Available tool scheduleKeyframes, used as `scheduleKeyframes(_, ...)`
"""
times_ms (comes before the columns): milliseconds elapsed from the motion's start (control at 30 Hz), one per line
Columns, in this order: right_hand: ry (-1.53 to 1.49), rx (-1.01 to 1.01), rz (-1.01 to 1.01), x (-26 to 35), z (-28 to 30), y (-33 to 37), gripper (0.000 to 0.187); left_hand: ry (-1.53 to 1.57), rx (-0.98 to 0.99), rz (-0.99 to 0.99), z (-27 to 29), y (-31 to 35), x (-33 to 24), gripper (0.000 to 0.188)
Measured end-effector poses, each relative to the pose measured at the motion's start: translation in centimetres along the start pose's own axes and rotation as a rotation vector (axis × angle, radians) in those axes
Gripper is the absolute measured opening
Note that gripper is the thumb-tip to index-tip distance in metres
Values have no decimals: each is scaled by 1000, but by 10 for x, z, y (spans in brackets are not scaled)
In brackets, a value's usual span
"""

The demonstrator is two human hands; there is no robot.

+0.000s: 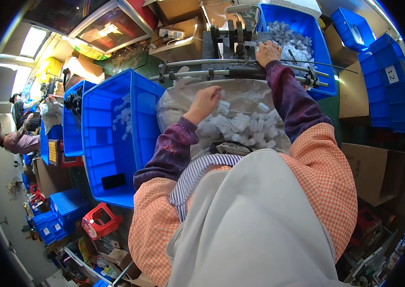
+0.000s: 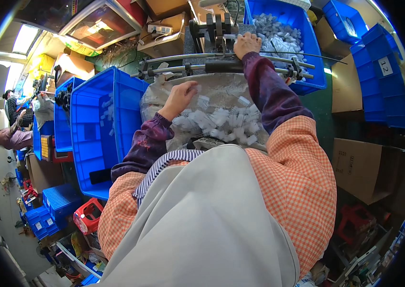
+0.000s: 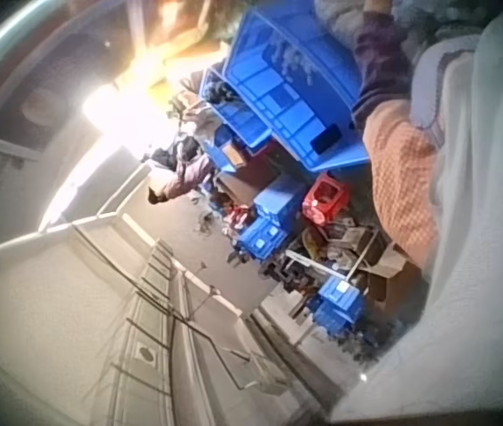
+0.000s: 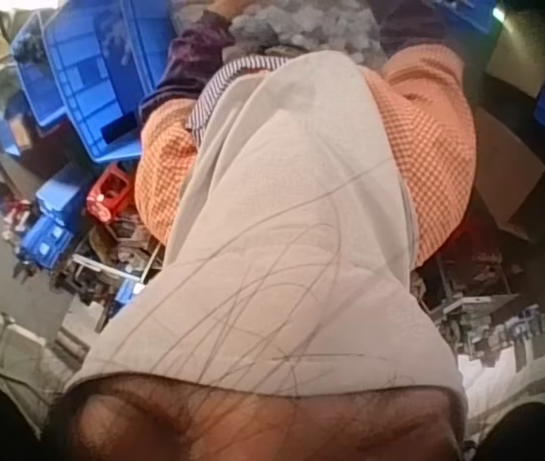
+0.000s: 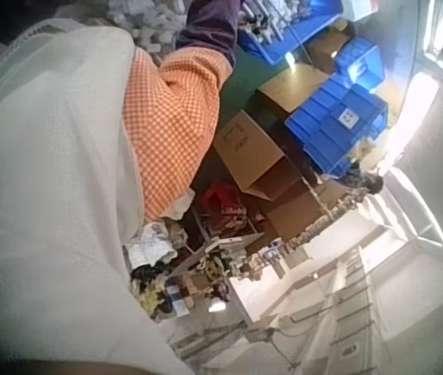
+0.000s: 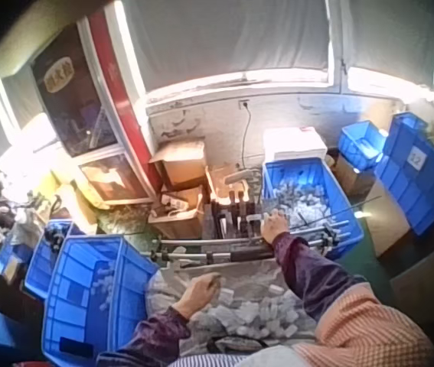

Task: The person repeatedly picks small white cotton-like pieces from a large pile on a table and places them into a blue bin. The action is continuous and repetitive throughout the clip.

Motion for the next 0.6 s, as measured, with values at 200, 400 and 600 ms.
scheduleKeyframes(200, 20, 188, -41, -42, -14, -19, 25, 47, -36, -200, -1, -8, -39, 23)
scheduleKeyframes(400, 153, -122, -343, -115, 52, -30, 30, 18, -16, -242, -10, -20, -75, 22)
scheduleKeyframes(600, -821, 562, 294, 38, 89, 73, 36, 21, -13, -210, -24, -35, -85, 25)
Point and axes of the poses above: each hand's wrist, its own y-axis away from the middle knuckle, its own z-axis out of the back of the hand, x = y × z, the point moved 9 cm from there along -y, towards the middle knuckle, and after that the axes turned 8 degrees about -x, right-handed, at the moved point
